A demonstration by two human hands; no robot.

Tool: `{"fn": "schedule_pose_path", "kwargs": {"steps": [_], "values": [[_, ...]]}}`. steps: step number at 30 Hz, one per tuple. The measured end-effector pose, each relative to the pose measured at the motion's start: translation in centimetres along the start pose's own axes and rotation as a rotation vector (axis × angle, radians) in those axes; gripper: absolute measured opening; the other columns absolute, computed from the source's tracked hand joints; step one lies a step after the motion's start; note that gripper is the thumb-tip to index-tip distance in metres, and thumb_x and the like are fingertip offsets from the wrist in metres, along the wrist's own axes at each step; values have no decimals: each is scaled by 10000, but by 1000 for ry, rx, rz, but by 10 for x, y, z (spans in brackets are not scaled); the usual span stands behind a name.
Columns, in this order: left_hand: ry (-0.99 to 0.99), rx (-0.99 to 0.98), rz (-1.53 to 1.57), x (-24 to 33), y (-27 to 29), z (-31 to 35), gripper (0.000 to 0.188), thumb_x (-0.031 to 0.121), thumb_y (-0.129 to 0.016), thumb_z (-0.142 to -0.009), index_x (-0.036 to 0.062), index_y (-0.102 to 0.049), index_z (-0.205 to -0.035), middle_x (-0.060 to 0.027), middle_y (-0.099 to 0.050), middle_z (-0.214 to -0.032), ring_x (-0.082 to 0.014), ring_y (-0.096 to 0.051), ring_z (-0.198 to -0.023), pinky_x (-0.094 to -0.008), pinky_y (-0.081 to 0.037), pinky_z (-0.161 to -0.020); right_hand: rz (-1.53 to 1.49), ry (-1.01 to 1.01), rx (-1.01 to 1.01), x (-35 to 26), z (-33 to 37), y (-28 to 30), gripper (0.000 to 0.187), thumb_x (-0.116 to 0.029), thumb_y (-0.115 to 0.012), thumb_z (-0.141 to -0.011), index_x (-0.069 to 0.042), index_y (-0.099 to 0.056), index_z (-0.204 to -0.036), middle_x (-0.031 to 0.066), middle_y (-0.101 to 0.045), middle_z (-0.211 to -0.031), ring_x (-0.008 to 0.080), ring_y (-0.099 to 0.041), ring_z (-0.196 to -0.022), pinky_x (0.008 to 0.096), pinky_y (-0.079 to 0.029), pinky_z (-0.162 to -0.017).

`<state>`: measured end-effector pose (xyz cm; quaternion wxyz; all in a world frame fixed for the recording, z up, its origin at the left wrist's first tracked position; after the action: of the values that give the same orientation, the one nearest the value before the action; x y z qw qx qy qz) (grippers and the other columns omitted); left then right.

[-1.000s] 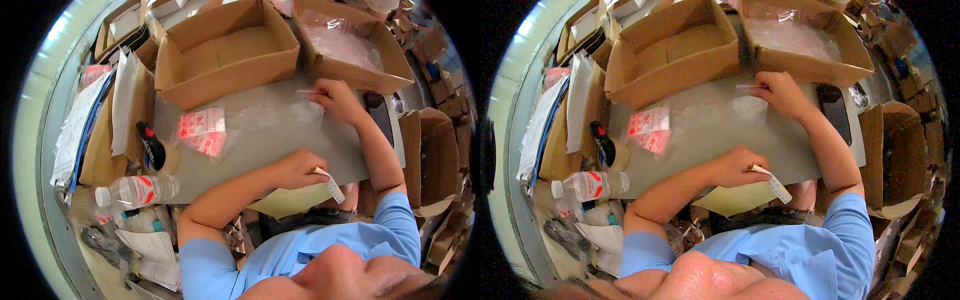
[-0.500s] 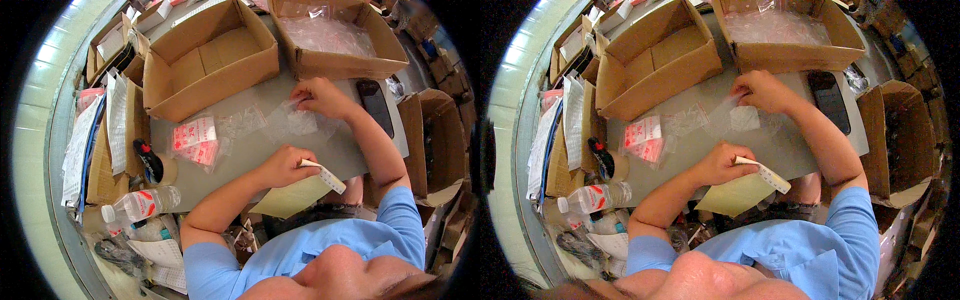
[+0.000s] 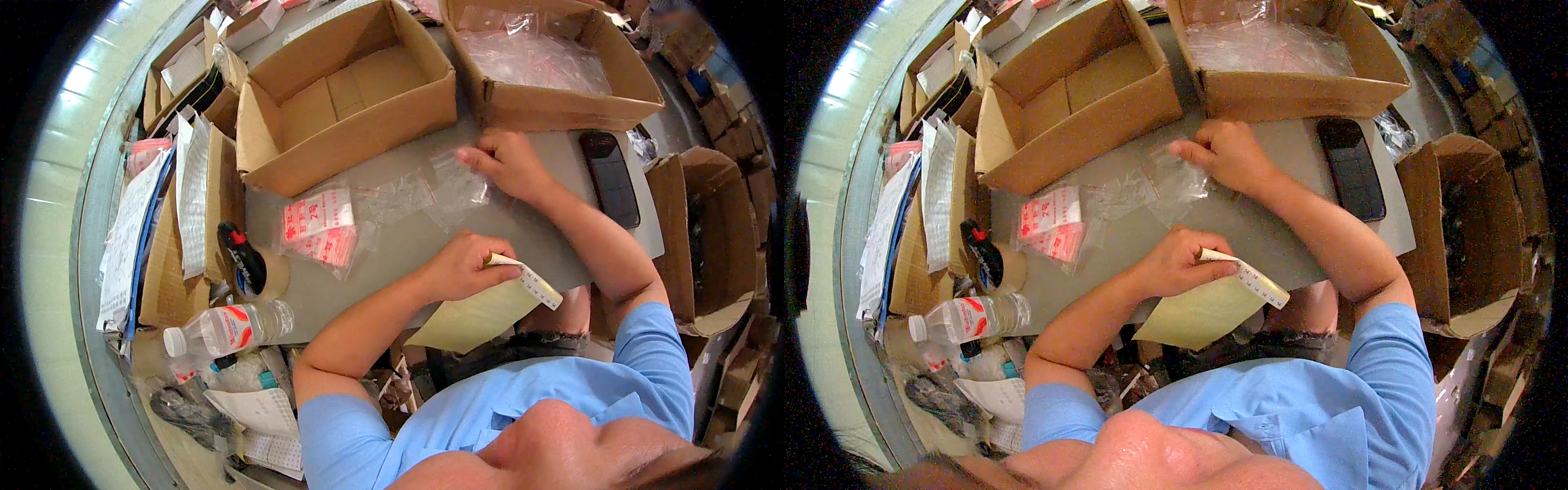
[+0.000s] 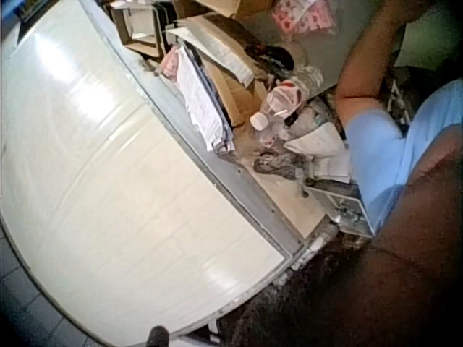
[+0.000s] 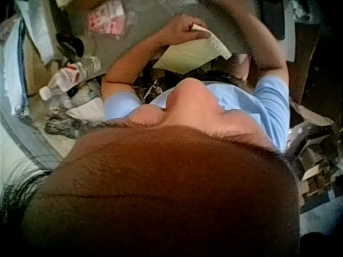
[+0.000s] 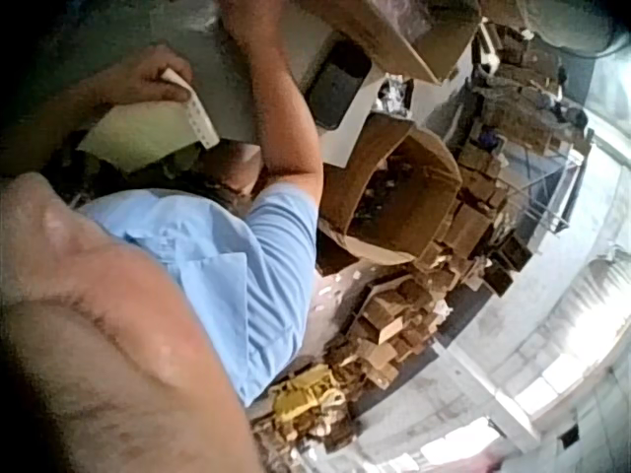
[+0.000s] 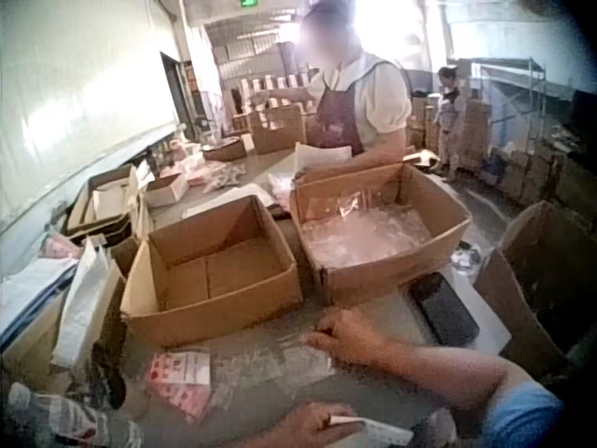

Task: The person peels stickers from a sheet and applies them to small plastic bags before placing the bags into a cardboard box.

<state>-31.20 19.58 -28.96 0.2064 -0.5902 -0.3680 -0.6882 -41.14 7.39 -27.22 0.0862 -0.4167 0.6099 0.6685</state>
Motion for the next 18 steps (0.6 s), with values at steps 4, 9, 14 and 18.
{"fn": "schedule_pose_path", "kwargs": {"steps": [4,9,14,18], "values": [[-42,20,-18,-1,-1,-1,147,176,-651,-839,30,-653,-852,-48,-652,-714,-71,-567,-648,-256,-458,-571,-37,-57,78,2,2,0,460,-470,-623,-808,-11,-605,-778,216,-601,-735,348,-606,-719,429,-455,-661],[20,137,77,-7,3,-4,162,173,-635,-840,13,-643,-859,-66,-638,-691,-94,-566,-620,-271,-457,-558,242,259,168,10,11,9,412,-344,-672,-778,-37,-562,-1029,178,-630,-879,364,-601,-830,431,-466,-745],[96,437,215,-21,17,-4,176,147,-619,-841,-6,-605,-928,-66,-641,-744,-106,-568,-634,-277,-471,-579,-126,195,-268,-18,18,34,338,-144,-710,-713,-33,-534,-979,90,-567,-775,208,-555,-732,321,-448,-675],[20,652,427,-12,28,-2,175,149,-609,-876,4,-526,-926,-22,-585,-795,-73,-540,-693,-237,-459,-605,-177,188,-538,-34,31,39,288,-106,-705,-709,-24,-512,-906,75,-572,-784,159,-531,-735,302,-446,-660]]}}
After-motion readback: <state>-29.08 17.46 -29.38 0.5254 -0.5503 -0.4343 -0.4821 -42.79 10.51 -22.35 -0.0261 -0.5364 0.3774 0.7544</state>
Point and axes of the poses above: each hand's wrist, its own z-axis away from the middle knuckle, its own y-axis out of the back of the hand, x = y × z, the point moved 4 cm from there along -z, towards the middle knuckle
